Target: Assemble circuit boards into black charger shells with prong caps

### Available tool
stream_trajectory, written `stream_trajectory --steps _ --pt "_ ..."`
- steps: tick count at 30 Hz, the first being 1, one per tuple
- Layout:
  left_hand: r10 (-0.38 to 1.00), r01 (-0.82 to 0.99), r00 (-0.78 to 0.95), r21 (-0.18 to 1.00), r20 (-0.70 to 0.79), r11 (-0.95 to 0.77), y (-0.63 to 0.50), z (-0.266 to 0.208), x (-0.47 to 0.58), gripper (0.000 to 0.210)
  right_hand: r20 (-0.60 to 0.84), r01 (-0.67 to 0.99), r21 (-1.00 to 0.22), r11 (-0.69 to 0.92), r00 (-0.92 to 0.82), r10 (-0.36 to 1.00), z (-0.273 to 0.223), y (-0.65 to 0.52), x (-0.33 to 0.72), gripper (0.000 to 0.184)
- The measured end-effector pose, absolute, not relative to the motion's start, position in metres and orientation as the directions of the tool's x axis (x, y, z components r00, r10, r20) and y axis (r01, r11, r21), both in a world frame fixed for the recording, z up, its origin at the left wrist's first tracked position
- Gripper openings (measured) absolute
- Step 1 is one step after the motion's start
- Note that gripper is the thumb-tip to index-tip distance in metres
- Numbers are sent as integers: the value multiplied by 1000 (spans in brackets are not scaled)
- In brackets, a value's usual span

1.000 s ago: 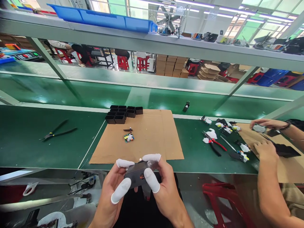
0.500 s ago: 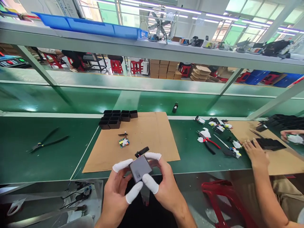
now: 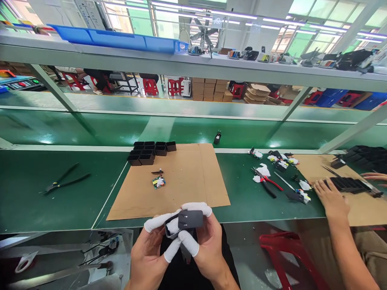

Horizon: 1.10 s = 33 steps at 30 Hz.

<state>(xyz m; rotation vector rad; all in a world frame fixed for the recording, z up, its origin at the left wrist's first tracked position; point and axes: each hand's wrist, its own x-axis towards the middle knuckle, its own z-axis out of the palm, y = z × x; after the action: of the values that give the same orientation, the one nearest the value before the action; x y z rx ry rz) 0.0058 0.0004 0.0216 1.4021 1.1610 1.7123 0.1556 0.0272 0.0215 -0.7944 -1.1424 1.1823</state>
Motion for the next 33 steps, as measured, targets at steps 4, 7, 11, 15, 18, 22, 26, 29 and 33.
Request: stream_trajectory --steps 4,7,11,15,18,22,26,29,33 --pt "841 241 -138 841 523 -484 0 21 -6 50 306 -149 -943 297 -39 951 25 30 167 54" --pt "824 310 -13 786 567 -536 1 23 -18 51 376 1 -926 376 -42 926 35 31 180 75" --pt "804 338 72 744 590 -576 3 34 -28 51 538 300 -736 607 -285 793 65 33 197 44" --pt "752 414 144 651 643 -636 7 46 -33 53 608 411 -480 775 -480 632 95 40 202 43" --pt "751 471 208 609 626 -638 9 50 -37 59 534 426 -415 804 -601 594 103 46 200 35" --pt "764 521 276 577 584 -629 9 51 -43 69 388 461 -319 828 -734 557 105 52 196 27" --pt "765 544 331 551 552 -633 10 53 -52 75 415 408 -212 888 -785 460 111 55 188 31" --pt "769 553 385 540 510 -634 11 50 -59 72 422 419 -169 892 -787 450 107 56 180 32" --pt "790 555 414 562 453 -613 24 34 -65 66 374 472 -219 854 -768 520 82 72 172 31"
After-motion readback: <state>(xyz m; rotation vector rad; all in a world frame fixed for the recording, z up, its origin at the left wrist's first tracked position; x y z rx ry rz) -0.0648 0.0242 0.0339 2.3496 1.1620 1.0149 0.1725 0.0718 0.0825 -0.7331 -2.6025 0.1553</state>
